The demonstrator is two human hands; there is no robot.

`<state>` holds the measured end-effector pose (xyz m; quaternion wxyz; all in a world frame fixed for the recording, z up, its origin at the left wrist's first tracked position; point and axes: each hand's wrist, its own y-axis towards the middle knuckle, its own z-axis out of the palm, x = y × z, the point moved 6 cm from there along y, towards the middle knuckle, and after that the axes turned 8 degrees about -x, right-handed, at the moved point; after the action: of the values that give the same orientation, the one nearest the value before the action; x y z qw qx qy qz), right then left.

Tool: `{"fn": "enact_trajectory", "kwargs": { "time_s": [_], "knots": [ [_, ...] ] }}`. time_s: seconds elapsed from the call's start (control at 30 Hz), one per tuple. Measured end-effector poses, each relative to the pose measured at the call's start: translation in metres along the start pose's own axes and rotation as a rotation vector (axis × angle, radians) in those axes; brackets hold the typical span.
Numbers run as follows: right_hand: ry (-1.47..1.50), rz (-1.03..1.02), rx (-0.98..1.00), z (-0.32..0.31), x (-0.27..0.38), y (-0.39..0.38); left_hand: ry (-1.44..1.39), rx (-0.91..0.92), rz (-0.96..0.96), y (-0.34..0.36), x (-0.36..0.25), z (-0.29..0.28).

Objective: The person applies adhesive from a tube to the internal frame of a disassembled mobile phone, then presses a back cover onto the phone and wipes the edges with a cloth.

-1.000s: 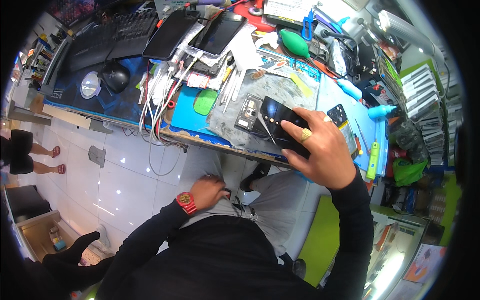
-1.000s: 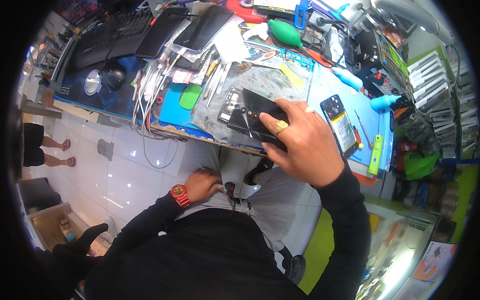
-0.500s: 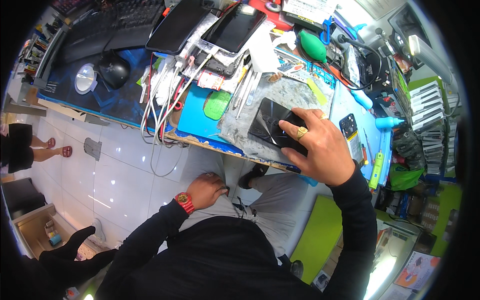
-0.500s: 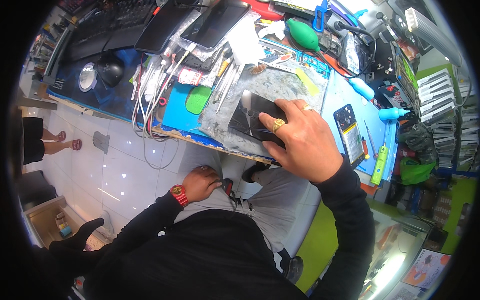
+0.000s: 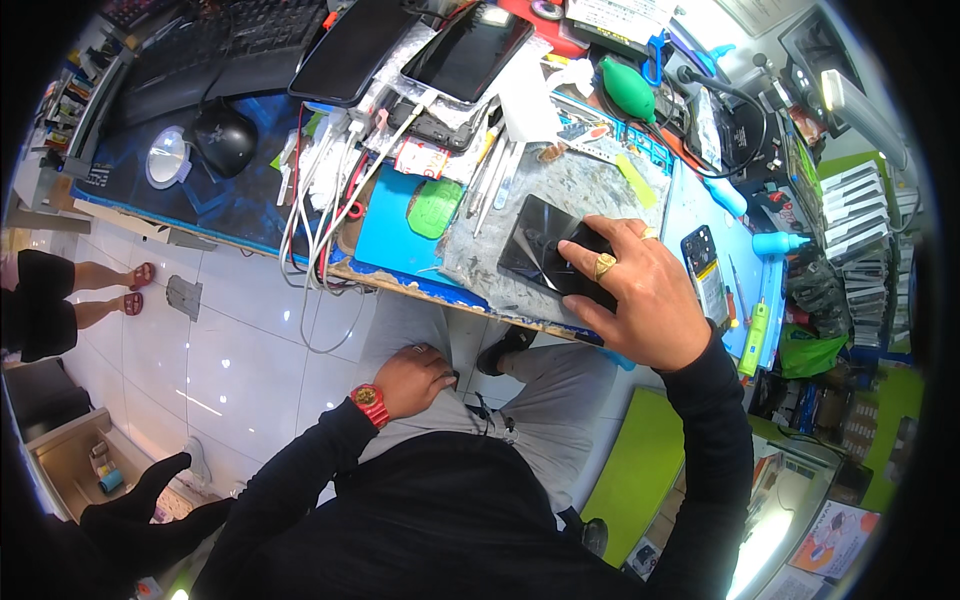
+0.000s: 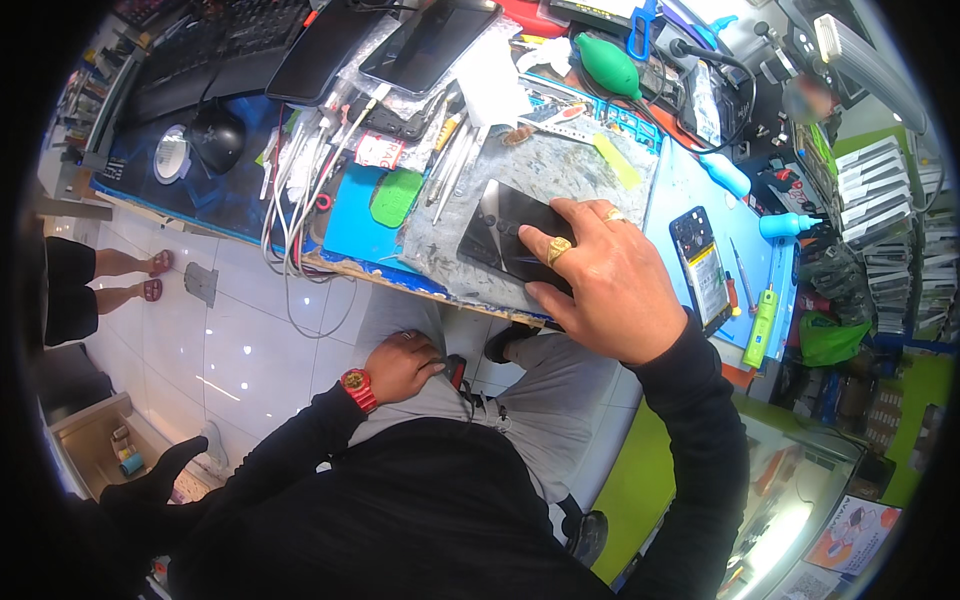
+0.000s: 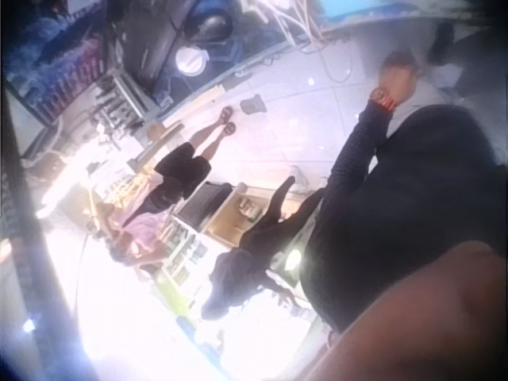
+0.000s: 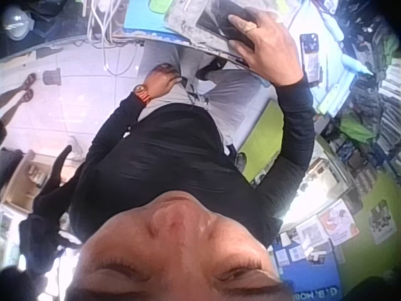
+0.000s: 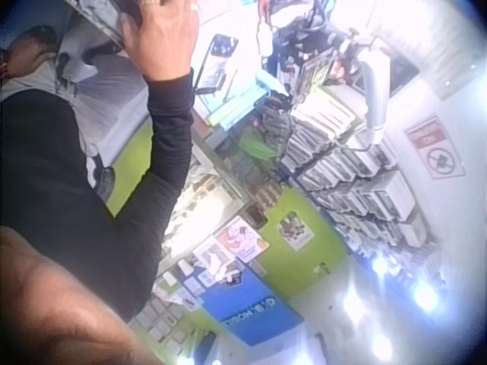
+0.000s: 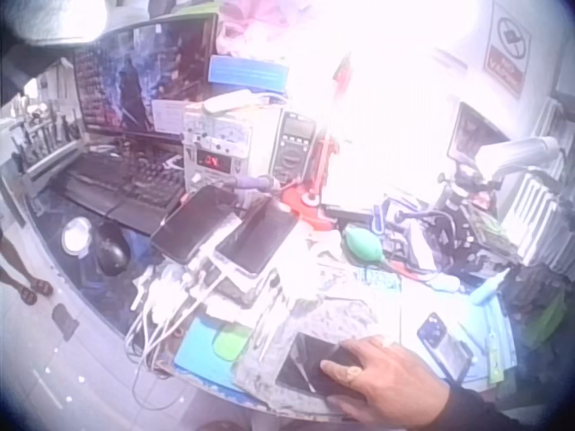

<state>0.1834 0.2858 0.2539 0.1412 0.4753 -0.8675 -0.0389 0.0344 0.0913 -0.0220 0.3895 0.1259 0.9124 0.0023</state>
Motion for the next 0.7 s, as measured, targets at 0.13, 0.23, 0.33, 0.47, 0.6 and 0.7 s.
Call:
{"fn": "enact_trajectory", "kwargs": {
  "time_s": [0.13, 0.23, 0.33, 0.47, 0.6, 0.7],
  "knots": [
    [0.004, 0.001, 0.007, 0.0002, -0.0006, -0.0004, -0.001, -0.016, 0.009, 0.0013, -0.001, -0.0013],
    [0.003, 0.001, 0.017, 0.0007, -0.0003, -0.0003, 0.006, -0.032, 0.013, 0.0015, -0.0023, -0.0032],
    [0.003, 0.003, 0.024, 0.0015, -0.0003, -0.0004, 0.01, -0.037, 0.006, 0.002, -0.0034, -0.005],
    [-0.005, 0.005, 0.016, 0.0024, 0.0004, -0.0005, 0.008, -0.042, -0.001, 0.0014, -0.0026, -0.0054],
    [-0.019, 0.003, 0.003, 0.0009, 0.0011, -0.0015, 0.001, -0.049, 0.018, 0.0048, -0.0054, -0.0086],
    [-0.02, 0.01, -0.006, 0.0004, 0.0006, -0.0013, 0.022, -0.04, 0.022, 0.0048, -0.005, -0.0081]
  ]
}}
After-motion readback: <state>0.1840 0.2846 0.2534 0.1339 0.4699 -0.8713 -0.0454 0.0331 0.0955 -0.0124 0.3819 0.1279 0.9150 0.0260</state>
